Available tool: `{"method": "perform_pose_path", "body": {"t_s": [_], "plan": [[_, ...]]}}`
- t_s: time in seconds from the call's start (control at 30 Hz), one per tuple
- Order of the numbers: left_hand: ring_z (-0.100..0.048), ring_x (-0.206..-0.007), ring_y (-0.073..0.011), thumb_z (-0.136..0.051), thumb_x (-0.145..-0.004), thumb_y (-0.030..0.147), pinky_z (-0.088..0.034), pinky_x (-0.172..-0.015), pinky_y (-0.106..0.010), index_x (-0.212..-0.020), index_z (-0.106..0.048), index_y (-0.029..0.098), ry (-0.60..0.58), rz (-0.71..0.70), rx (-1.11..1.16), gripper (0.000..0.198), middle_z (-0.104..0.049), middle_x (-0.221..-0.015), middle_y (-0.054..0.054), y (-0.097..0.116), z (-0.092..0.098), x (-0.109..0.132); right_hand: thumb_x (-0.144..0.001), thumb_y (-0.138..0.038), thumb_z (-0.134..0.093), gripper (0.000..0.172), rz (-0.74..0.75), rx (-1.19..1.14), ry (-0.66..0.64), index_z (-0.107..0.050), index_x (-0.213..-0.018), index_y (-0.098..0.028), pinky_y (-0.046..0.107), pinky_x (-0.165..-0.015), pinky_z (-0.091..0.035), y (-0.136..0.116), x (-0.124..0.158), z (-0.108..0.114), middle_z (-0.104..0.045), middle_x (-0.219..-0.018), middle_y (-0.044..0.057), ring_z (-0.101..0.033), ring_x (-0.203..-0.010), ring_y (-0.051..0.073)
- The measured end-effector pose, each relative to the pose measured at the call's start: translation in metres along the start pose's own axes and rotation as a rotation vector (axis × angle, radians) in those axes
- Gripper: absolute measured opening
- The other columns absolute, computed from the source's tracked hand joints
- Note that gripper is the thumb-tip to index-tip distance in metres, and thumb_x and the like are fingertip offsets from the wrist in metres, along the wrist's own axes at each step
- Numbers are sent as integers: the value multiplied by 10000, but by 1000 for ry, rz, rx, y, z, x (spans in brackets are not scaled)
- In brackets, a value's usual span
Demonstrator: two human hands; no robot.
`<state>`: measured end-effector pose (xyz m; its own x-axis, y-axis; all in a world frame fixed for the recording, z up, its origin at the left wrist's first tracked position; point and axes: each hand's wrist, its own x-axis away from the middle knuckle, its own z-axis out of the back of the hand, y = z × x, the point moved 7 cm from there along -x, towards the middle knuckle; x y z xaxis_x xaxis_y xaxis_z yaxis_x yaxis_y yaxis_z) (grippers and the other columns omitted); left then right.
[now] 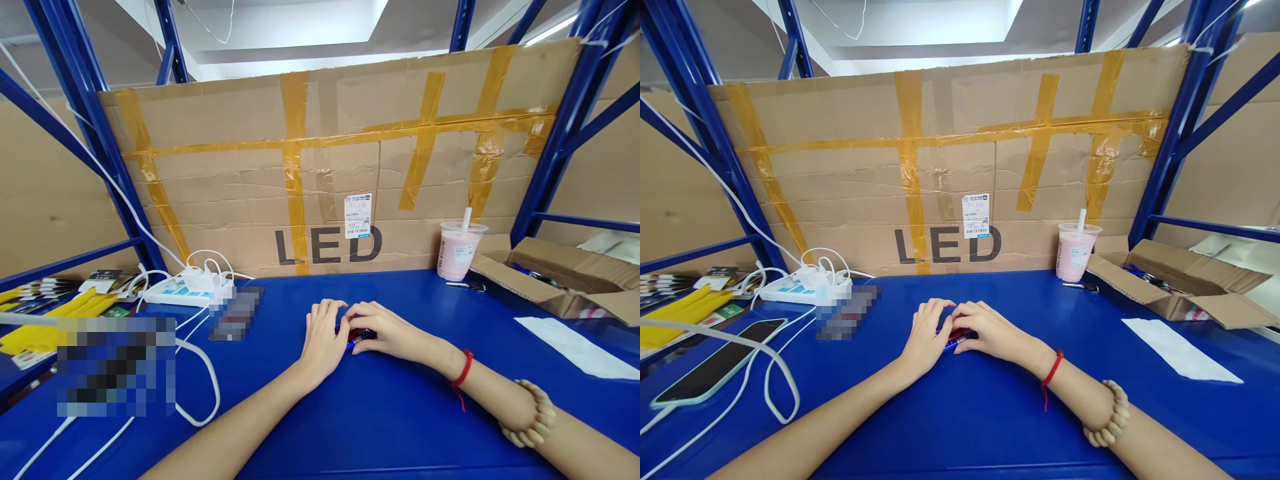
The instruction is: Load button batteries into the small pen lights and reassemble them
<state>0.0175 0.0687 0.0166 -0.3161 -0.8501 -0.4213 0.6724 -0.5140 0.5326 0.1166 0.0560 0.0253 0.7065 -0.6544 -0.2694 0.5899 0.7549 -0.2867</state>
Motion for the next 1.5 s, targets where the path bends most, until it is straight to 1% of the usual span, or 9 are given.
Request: {"method": "perform_pose_path", "body": {"t_s": [0.13,0.4,0.6,0.9,1.07,1.2,1.3,1.4,1.5], "plan": [[-455,-1103,-195,-344,-913,257,-347,-911,-385,-1129,-527,241,-111,-30,-29,284,-553,-1215,-25,-4,-13,-3,-803,-497,-539,332,-58,29,12,-639,-874,-188,264,-807,-376,10,1,4,-611,-901,32,-536,-875,140],[-475,-1135,-197,-406,-908,314,-333,-925,-388,-1123,-595,295,-164,-50,-27,287,-589,-1216,2,-13,-23,-9,-832,-459,-525,293,-117,55,-33,-647,-885,-199,244,-769,-397,21,6,4,-612,-908,30,-538,-857,136],[-517,-1091,-179,-390,-921,252,-359,-894,-349,-1118,-604,301,-170,-33,-30,295,-611,-1186,25,-15,-17,-10,-799,-483,-562,310,-123,14,-56,-645,-885,-197,238,-740,-402,20,6,2,-603,-870,29,-538,-804,131],[-500,-1109,-270,-283,-877,42,-381,-881,-426,-1266,-493,151,-152,75,-434,456,-536,-1270,-100,-26,-2,-11,-876,-430,-472,294,-86,-8,-13,-617,-935,-182,262,-797,-418,7,3,-1,-610,-931,43,-550,-862,143],[-432,-1184,-294,-323,-809,-20,-349,-933,-450,-1306,-452,151,-140,167,-506,540,-461,-1340,-119,-39,3,-11,-930,-423,-346,350,-130,-20,92,-568,-1069,-192,265,-822,-444,16,7,11,-599,-1060,52,-575,-918,142],[-321,-1279,-312,-361,-774,-38,-289,-984,-471,-1311,-436,103,-118,218,-537,560,-395,-1383,-159,-49,9,-12,-952,-407,-270,382,-122,-27,153,-530,-1144,-204,263,-794,-460,18,10,16,-598,-1040,56,-579,-833,125],[-270,-1318,-271,-334,-842,16,-245,-1012,-459,-1284,-457,159,19,150,-450,481,-425,-1370,-115,-40,19,-13,-960,-373,-228,388,-115,-34,198,-513,-1158,-199,270,-818,-452,17,11,19,-586,-1063,66,-567,-876,134],[-435,-1177,-199,-282,-945,199,-296,-965,-386,-1130,-535,229,170,-43,-215,314,-571,-1192,-41,-15,28,-10,-964,-357,-211,376,-143,-81,179,-479,-1184,-213,266,-799,-445,16,12,16,-590,-1046,57,-568,-883,138],[-504,-1005,-166,-326,-948,302,-321,-896,-339,-959,-551,205,76,-251,-129,245,-605,-1020,-19,10,20,-5,-966,-355,-211,365,-167,-141,120,-431,-1219,-210,248,-722,-434,13,11,10,-602,-940,48,-572,-792,130]]}}
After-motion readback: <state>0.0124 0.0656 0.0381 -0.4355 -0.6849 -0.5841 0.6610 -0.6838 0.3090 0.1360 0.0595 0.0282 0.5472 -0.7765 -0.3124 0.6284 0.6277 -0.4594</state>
